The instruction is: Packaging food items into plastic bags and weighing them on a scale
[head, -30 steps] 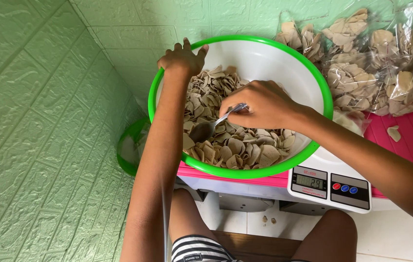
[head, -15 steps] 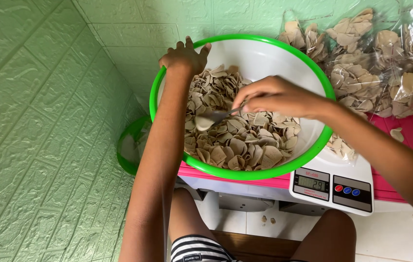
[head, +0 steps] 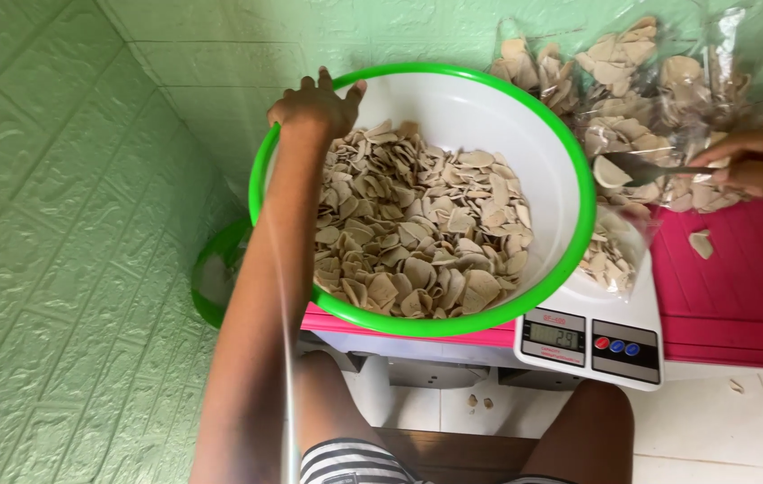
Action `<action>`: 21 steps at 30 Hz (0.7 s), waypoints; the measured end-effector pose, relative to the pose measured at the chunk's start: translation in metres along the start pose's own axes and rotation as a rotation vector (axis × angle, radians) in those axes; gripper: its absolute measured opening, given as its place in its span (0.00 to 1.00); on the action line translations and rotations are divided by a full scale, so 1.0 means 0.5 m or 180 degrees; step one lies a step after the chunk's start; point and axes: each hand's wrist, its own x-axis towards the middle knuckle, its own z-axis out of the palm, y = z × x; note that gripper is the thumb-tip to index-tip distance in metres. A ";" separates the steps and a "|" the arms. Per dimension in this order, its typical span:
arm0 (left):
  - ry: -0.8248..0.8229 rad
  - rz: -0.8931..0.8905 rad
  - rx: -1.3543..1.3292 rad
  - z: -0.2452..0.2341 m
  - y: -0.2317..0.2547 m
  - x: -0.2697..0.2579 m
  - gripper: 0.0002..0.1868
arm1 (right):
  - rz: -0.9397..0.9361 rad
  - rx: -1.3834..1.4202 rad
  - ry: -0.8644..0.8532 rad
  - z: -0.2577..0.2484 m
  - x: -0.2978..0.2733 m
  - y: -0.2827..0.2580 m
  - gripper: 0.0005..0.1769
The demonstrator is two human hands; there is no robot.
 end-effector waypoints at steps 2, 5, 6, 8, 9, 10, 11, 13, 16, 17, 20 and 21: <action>-0.0011 0.0044 0.0084 -0.004 -0.001 -0.011 0.45 | -0.0008 0.0017 0.0248 0.015 -0.031 0.052 0.19; 0.0038 0.0077 0.0196 -0.002 -0.002 -0.015 0.45 | 0.0066 -0.0320 0.0519 0.025 -0.078 0.065 0.17; 0.0088 0.0052 0.0217 0.001 -0.005 -0.015 0.45 | 0.0142 -0.0670 0.0522 0.029 -0.091 0.057 0.17; 0.0094 0.0058 0.0138 0.001 -0.005 -0.013 0.45 | 0.0020 -0.0898 0.0705 0.044 -0.112 0.072 0.16; 0.0105 0.0039 0.0052 0.000 -0.006 -0.011 0.45 | -0.0127 -0.1126 0.0878 0.051 -0.120 0.078 0.15; 0.0105 0.0043 0.0054 0.003 -0.005 -0.007 0.45 | -0.0123 -0.1125 0.0880 0.055 -0.129 0.061 0.15; 0.0100 0.0020 0.0084 0.005 -0.004 -0.003 0.45 | 0.0106 -0.1216 0.0766 0.060 -0.137 0.043 0.16; 0.0100 -0.0009 0.0120 0.006 -0.006 0.002 0.45 | 0.0331 -0.1295 0.0655 0.072 -0.150 0.001 0.18; 0.0096 -0.0006 0.0067 0.007 -0.006 0.003 0.45 | 0.0345 -0.1850 0.0818 0.088 -0.159 -0.029 0.19; 0.0108 -0.0007 0.0077 0.008 -0.006 0.005 0.45 | 0.0108 -0.1982 0.1232 0.093 -0.156 -0.011 0.16; 0.0124 -0.0012 0.0110 0.013 -0.006 0.008 0.45 | -0.0264 -0.1290 0.1425 0.104 -0.140 -0.008 0.13; 0.0134 -0.0016 0.0131 0.012 -0.007 0.010 0.45 | -0.0411 -0.0466 0.1189 0.106 -0.130 -0.017 0.13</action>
